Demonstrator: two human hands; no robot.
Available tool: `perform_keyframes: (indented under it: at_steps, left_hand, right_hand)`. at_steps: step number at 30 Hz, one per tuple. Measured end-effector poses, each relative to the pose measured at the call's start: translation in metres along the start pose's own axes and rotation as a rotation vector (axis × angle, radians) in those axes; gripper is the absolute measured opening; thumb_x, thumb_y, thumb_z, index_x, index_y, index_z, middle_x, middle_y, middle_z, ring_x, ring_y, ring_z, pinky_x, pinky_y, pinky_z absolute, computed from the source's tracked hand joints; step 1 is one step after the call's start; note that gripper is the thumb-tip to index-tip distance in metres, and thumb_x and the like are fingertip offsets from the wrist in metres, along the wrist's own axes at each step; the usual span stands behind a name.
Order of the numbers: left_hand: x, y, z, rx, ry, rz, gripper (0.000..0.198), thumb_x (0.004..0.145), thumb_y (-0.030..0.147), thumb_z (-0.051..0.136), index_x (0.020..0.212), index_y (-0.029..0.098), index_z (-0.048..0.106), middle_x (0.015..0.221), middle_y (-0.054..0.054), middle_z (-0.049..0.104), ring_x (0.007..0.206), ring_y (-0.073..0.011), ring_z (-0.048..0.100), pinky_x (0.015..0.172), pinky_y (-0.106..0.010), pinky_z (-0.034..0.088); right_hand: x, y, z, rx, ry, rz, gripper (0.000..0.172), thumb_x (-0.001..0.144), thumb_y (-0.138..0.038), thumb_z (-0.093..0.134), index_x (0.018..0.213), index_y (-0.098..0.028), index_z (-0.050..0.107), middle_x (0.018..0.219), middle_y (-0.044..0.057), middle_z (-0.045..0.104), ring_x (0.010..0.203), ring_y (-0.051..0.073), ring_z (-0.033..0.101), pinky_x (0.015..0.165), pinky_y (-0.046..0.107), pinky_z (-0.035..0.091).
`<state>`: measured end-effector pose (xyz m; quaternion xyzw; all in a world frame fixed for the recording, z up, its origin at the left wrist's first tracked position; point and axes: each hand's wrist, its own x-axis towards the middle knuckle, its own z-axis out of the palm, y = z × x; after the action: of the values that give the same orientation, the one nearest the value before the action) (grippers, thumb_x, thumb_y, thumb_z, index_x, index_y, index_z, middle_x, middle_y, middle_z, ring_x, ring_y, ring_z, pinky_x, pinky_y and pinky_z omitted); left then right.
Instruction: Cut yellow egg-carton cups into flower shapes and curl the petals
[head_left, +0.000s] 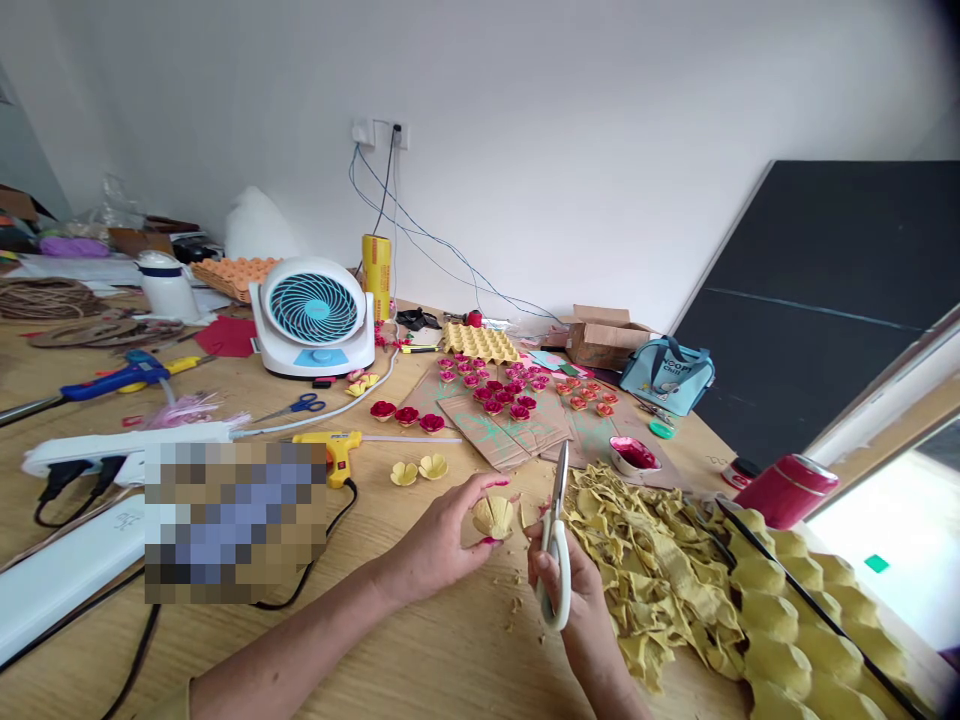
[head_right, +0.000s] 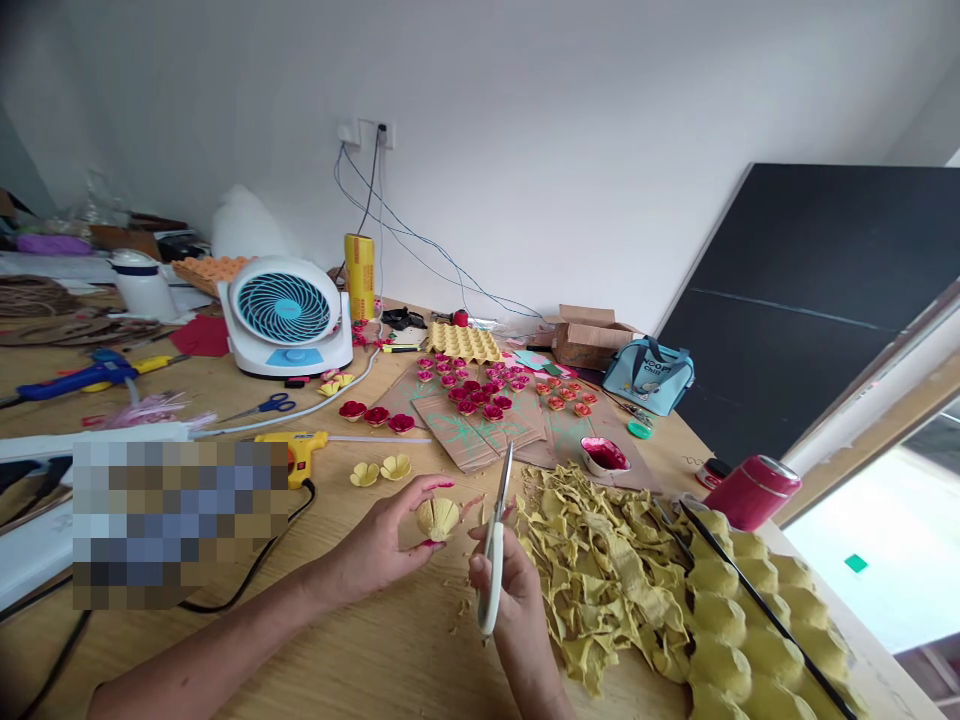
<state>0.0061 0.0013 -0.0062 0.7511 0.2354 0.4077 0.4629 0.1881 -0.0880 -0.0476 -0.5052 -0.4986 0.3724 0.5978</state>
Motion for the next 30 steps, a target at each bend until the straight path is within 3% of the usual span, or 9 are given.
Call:
perform_keyframes:
  at_steps: [7,14,22,27,30]
  left_hand:
    - [-0.001,-0.002,0.006,-0.045,-0.002,-0.016,0.057,0.073,0.012,0.069,0.127,0.027,0.058,0.127,-0.006,0.066,0.121,-0.0276,0.057,0.105,-0.037,0.040]
    - [-0.003,-0.004,0.021,-0.280,-0.038,-0.144,0.051,0.076,0.015,0.071,0.123,0.023,0.050,0.122,-0.009,0.066,0.113,-0.0246,0.062,0.098,-0.036,0.045]
    - [-0.005,-0.027,0.035,-0.626,-0.084,-0.265,0.057,0.073,0.025,0.080,0.120,0.022,0.049,0.111,-0.006,0.068,0.102,-0.0213,0.064,0.089,-0.032,0.047]
    - [-0.003,-0.028,0.030,-0.720,-0.175,-0.297,0.068,0.067,0.033,0.085,0.123,0.021,0.049,0.105,-0.005,0.066,0.096,-0.0203,0.062,0.085,-0.031,0.044]
    - [-0.002,-0.021,0.022,-0.682,-0.177,-0.303,0.058,0.076,0.043,0.076,0.124,0.019,0.052,0.095,-0.002,0.064,0.093,-0.0187,0.058,0.082,-0.029,0.040]
  right_hand:
    - [0.001,-0.010,0.005,0.077,-0.034,0.040,0.040,0.081,-0.049,0.072,0.108,-0.022,0.061,0.072,-0.004,0.048,0.057,0.010,0.039,0.053,0.022,0.035]
    - [0.001,0.003,0.003,0.129,-0.010,0.039,0.041,0.080,-0.043,0.074,0.114,-0.025,0.060,0.085,-0.001,0.059,0.074,0.015,0.053,0.068,0.025,0.044]
    - [0.000,-0.003,0.007,0.150,0.034,0.025,0.036,0.077,-0.043,0.078,0.105,-0.024,0.063,0.076,-0.003,0.056,0.066,0.012,0.049,0.062,0.022,0.043]
    - [-0.002,-0.005,0.005,0.104,0.029,0.024,0.035,0.079,-0.043,0.077,0.105,-0.024,0.062,0.078,-0.002,0.056,0.066,0.012,0.049,0.061,0.022,0.043]
    - [-0.003,-0.005,0.004,0.060,-0.013,0.016,0.036,0.080,-0.042,0.075,0.109,-0.025,0.061,0.081,-0.002,0.057,0.066,0.013,0.048,0.059,0.023,0.041]
